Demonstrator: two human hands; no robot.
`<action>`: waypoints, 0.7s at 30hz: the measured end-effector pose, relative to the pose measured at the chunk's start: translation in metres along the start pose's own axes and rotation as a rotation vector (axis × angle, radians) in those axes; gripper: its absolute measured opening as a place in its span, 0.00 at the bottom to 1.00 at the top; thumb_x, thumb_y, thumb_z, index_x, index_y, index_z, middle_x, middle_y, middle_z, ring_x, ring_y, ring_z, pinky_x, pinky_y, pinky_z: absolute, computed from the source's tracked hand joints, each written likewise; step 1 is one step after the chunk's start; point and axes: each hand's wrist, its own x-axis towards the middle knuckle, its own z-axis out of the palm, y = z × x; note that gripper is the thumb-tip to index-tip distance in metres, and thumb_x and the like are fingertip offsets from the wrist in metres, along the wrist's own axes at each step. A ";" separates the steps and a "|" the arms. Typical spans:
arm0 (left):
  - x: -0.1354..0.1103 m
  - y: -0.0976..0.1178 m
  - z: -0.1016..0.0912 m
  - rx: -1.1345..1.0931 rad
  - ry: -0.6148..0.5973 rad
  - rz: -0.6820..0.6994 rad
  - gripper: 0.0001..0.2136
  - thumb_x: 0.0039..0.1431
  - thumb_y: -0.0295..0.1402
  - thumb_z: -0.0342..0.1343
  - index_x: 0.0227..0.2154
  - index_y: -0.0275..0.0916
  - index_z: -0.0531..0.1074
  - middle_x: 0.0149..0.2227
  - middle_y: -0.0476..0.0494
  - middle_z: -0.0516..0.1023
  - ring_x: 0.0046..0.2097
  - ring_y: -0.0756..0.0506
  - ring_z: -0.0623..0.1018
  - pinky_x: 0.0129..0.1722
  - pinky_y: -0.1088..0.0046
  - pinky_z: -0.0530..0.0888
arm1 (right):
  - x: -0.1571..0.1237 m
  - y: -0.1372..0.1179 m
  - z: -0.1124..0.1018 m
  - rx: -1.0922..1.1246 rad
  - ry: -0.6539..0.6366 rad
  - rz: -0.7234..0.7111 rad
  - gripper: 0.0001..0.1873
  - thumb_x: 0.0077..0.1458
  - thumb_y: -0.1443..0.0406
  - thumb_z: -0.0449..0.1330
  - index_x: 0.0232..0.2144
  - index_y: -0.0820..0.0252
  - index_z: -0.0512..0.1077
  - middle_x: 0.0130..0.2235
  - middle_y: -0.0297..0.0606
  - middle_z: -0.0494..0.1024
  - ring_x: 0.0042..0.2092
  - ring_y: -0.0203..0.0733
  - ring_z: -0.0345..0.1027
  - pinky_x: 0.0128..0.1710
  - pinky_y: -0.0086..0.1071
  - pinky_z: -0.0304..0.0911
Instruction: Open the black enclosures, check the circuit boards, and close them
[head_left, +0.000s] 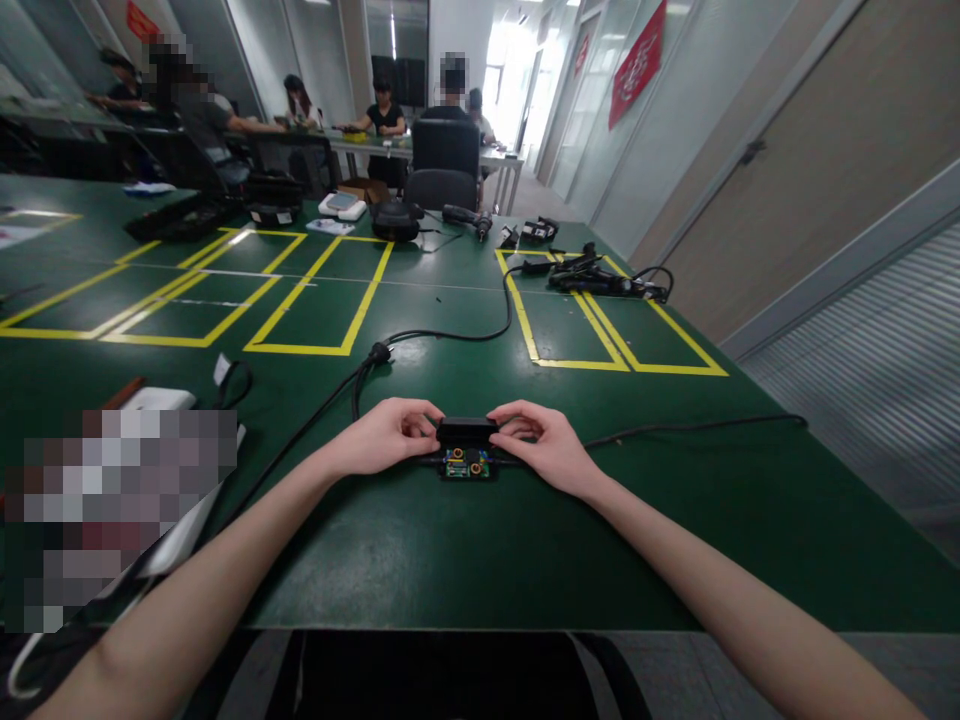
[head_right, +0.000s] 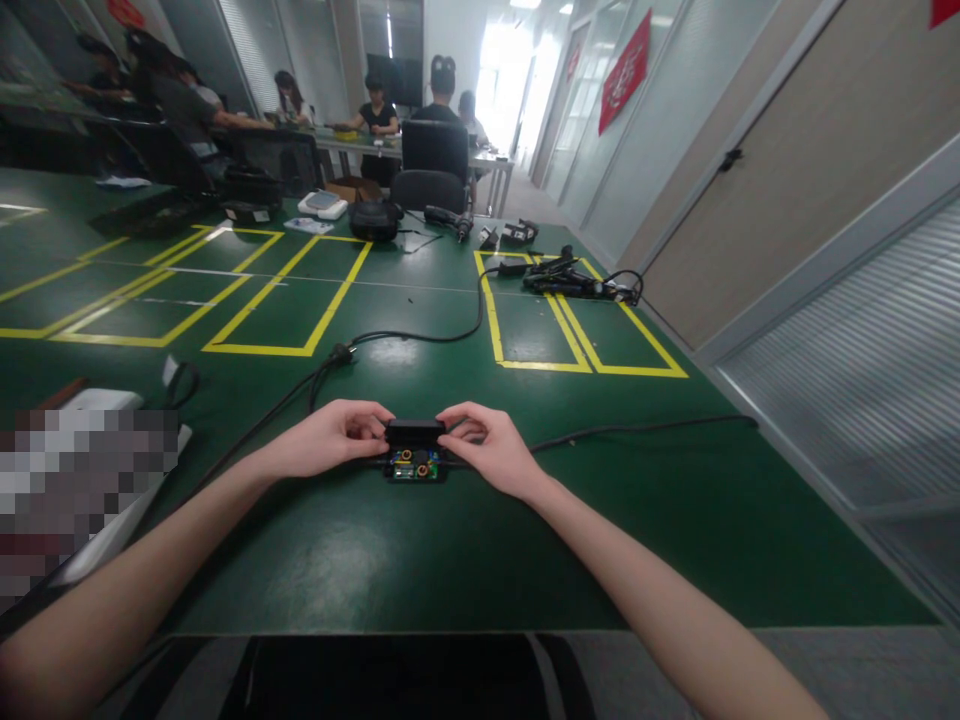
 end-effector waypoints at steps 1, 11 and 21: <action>0.000 0.000 0.000 -0.003 -0.002 0.001 0.13 0.53 0.36 0.63 0.40 0.37 0.74 0.27 0.52 0.77 0.31 0.49 0.75 0.32 0.74 0.68 | 0.000 0.000 0.000 0.000 0.000 0.000 0.14 0.51 0.61 0.69 0.40 0.59 0.79 0.35 0.38 0.83 0.34 0.41 0.79 0.36 0.35 0.77; -0.003 0.010 -0.004 0.082 -0.014 -0.003 0.15 0.53 0.34 0.52 0.41 0.36 0.76 0.30 0.48 0.78 0.32 0.47 0.75 0.37 0.70 0.73 | -0.003 -0.001 -0.007 -0.021 -0.110 -0.080 0.17 0.53 0.66 0.64 0.47 0.59 0.79 0.39 0.40 0.84 0.39 0.42 0.81 0.45 0.37 0.78; -0.002 0.015 -0.003 0.094 0.021 -0.045 0.19 0.56 0.40 0.46 0.39 0.35 0.78 0.35 0.45 0.78 0.31 0.47 0.73 0.32 0.71 0.69 | -0.002 0.000 -0.010 0.037 -0.128 -0.139 0.14 0.66 0.63 0.57 0.48 0.58 0.79 0.42 0.41 0.83 0.42 0.41 0.79 0.46 0.38 0.76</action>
